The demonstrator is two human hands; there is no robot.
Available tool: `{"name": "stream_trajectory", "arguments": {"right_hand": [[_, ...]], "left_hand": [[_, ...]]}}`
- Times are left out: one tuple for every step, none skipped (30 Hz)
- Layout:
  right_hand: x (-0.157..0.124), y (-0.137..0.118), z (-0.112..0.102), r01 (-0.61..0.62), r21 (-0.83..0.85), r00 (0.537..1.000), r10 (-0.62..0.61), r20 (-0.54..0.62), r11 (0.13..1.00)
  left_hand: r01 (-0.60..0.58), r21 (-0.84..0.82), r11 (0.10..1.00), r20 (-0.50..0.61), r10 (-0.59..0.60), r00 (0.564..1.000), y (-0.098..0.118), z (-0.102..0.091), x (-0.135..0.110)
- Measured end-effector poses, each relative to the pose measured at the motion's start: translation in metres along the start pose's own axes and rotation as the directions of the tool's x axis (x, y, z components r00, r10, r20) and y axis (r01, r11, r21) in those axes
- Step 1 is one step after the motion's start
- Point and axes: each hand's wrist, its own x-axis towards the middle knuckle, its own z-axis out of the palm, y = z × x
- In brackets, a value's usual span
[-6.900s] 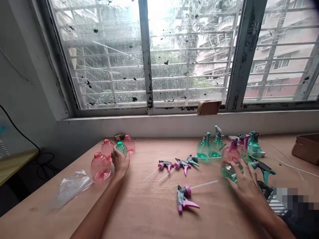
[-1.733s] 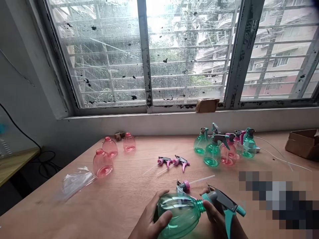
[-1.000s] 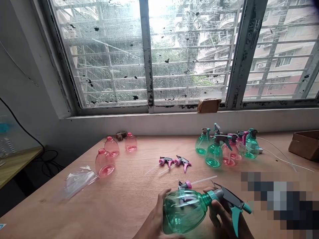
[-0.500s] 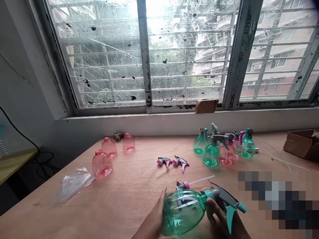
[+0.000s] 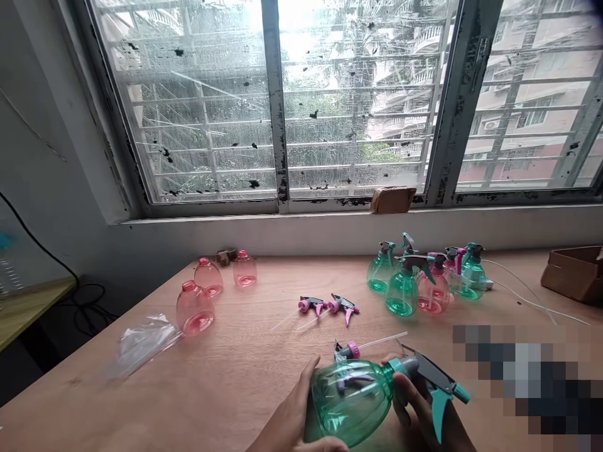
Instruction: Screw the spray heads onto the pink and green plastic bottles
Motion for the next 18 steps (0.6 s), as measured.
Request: {"name": "stream_trajectory", "arguments": {"right_hand": [[0.000,-0.002,0.002,-0.023,-0.004,1.000,0.023,0.014,1.000],[-0.001,-0.004,0.005,-0.039,-0.008,0.999,0.039,0.018,0.999],[-0.001,-0.006,0.007,-0.036,-0.009,0.999,0.036,-0.011,0.999],[-0.002,-0.007,0.009,-0.027,-0.010,0.999,0.027,-0.038,1.000],[-0.003,-0.008,0.011,-0.019,-0.009,0.998,0.019,-0.052,1.000],[-0.003,-0.009,0.012,-0.015,-0.006,0.999,0.015,-0.051,1.000],[-0.004,-0.010,0.012,-0.017,0.004,0.999,0.017,-0.049,1.000],[-0.004,-0.010,0.012,-0.024,0.018,0.998,0.025,-0.052,1.000],[-0.004,-0.011,0.012,-0.036,0.029,0.998,0.037,-0.056,0.999],[-0.004,-0.011,0.011,-0.048,0.036,0.997,0.050,-0.061,0.998],[-0.003,-0.012,0.010,-0.063,0.035,0.996,0.065,-0.053,0.997],[-0.003,-0.013,0.009,-0.074,0.026,0.996,0.075,-0.038,0.997],[-0.003,-0.013,0.008,-0.077,0.014,0.997,0.077,-0.027,0.997],[-0.002,-0.014,0.008,-0.072,0.005,0.997,0.072,-0.022,0.997],[-0.002,-0.015,0.008,-0.065,0.002,0.998,0.065,-0.024,0.998],[-0.002,-0.015,0.009,-0.056,0.001,0.998,0.056,-0.035,0.998],[-0.002,-0.015,0.010,-0.046,-0.001,0.998,0.046,-0.051,0.999],[-0.002,-0.014,0.011,-0.037,-0.007,0.997,0.037,-0.065,0.999]], "left_hand": [[-0.007,0.028,1.000,-0.015,0.007,1.000,-0.003,0.002,0.001],[-0.017,0.064,0.998,-0.033,0.019,0.999,-0.006,0.005,0.001],[-0.029,0.106,0.994,-0.048,0.034,0.998,-0.008,0.007,0.001],[-0.044,0.147,0.988,-0.059,0.053,0.997,-0.011,0.009,0.001],[-0.059,0.178,0.982,-0.063,0.071,0.996,-0.012,0.010,0.000],[-0.076,0.189,0.979,-0.060,0.089,0.994,-0.013,0.010,0.000],[-0.095,0.177,0.980,-0.057,0.107,0.993,-0.012,0.010,-0.001],[-0.115,0.141,0.983,-0.053,0.123,0.991,-0.011,0.009,-0.001],[-0.128,0.086,0.988,-0.050,0.133,0.990,-0.008,0.006,-0.002],[-0.131,0.018,0.991,-0.050,0.132,0.990,-0.004,0.004,-0.003],[-0.125,-0.047,0.991,-0.047,0.123,0.991,0.001,0.001,-0.004],[-0.110,-0.099,0.989,-0.038,0.107,0.994,0.007,-0.002,-0.005],[-0.091,-0.134,0.987,-0.024,0.089,0.996,0.013,-0.005,-0.006],[-0.070,-0.155,0.985,-0.009,0.070,0.998,0.019,-0.007,-0.007],[-0.053,-0.166,0.985,-0.001,0.054,0.999,0.024,-0.009,-0.007],[-0.038,-0.171,0.985,-0.001,0.038,0.999,0.028,-0.010,-0.008],[-0.023,-0.168,0.985,-0.008,0.022,1.000,0.031,-0.009,-0.008],[-0.010,-0.157,0.988,-0.020,0.007,1.000,0.031,-0.008,-0.008]]}}
